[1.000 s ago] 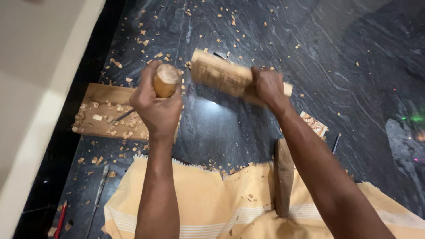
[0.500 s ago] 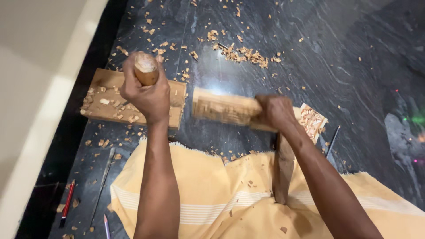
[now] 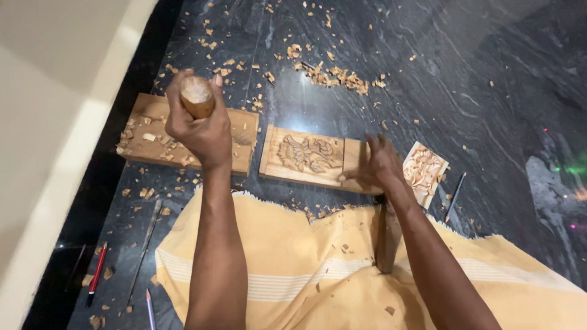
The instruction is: The person carves a floral design into a rectangular wooden block using a chisel and a wooden mallet. They repeatedly strike the chisel to remove wood shavings and refine the pattern.
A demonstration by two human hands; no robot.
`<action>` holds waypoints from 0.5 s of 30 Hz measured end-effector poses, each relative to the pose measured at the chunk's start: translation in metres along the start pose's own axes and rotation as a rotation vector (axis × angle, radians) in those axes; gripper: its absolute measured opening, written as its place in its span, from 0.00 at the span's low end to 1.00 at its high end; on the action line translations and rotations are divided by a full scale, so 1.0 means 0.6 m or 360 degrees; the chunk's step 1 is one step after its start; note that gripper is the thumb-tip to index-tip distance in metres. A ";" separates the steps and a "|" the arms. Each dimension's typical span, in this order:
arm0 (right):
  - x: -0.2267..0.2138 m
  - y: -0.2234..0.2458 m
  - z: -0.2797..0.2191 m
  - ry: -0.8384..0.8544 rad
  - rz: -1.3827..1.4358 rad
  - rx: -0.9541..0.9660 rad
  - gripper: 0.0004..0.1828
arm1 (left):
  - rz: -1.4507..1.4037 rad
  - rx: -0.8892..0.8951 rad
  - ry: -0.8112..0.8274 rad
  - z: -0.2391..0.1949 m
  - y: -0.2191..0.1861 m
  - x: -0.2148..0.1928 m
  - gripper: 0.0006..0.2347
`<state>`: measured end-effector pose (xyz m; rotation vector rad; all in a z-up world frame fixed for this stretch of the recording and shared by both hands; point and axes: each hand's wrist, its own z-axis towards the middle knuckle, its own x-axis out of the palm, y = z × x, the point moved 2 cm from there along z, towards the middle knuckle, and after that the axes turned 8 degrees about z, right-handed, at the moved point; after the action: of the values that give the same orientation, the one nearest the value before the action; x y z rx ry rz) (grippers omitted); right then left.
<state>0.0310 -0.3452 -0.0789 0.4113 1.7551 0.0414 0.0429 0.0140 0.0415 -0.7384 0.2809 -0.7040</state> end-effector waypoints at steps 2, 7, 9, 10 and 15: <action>0.007 0.002 -0.020 0.0019 0.0181 0.0133 0.76 | -0.0008 -0.0035 0.0003 -0.001 0.003 0.003 0.14; 0.003 0.039 -0.020 0.0061 0.0183 0.0030 0.78 | -0.0049 -0.0070 -0.0019 0.000 0.006 0.013 0.13; 0.005 0.041 -0.019 0.0127 0.0075 0.0126 0.79 | -0.0028 -0.0021 -0.0034 -0.002 0.005 0.016 0.13; 0.007 0.041 -0.020 0.0083 0.0077 0.0084 0.79 | -0.0017 0.0033 -0.0047 -0.003 0.003 0.017 0.14; 0.037 0.019 -0.016 0.0094 0.0058 0.0124 0.76 | -0.0308 -0.0084 0.0011 -0.005 -0.005 0.033 0.16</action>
<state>0.0207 -0.3262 -0.0948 0.5029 1.8117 0.0112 0.0547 -0.0020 0.0415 -0.8205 0.2369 -0.8848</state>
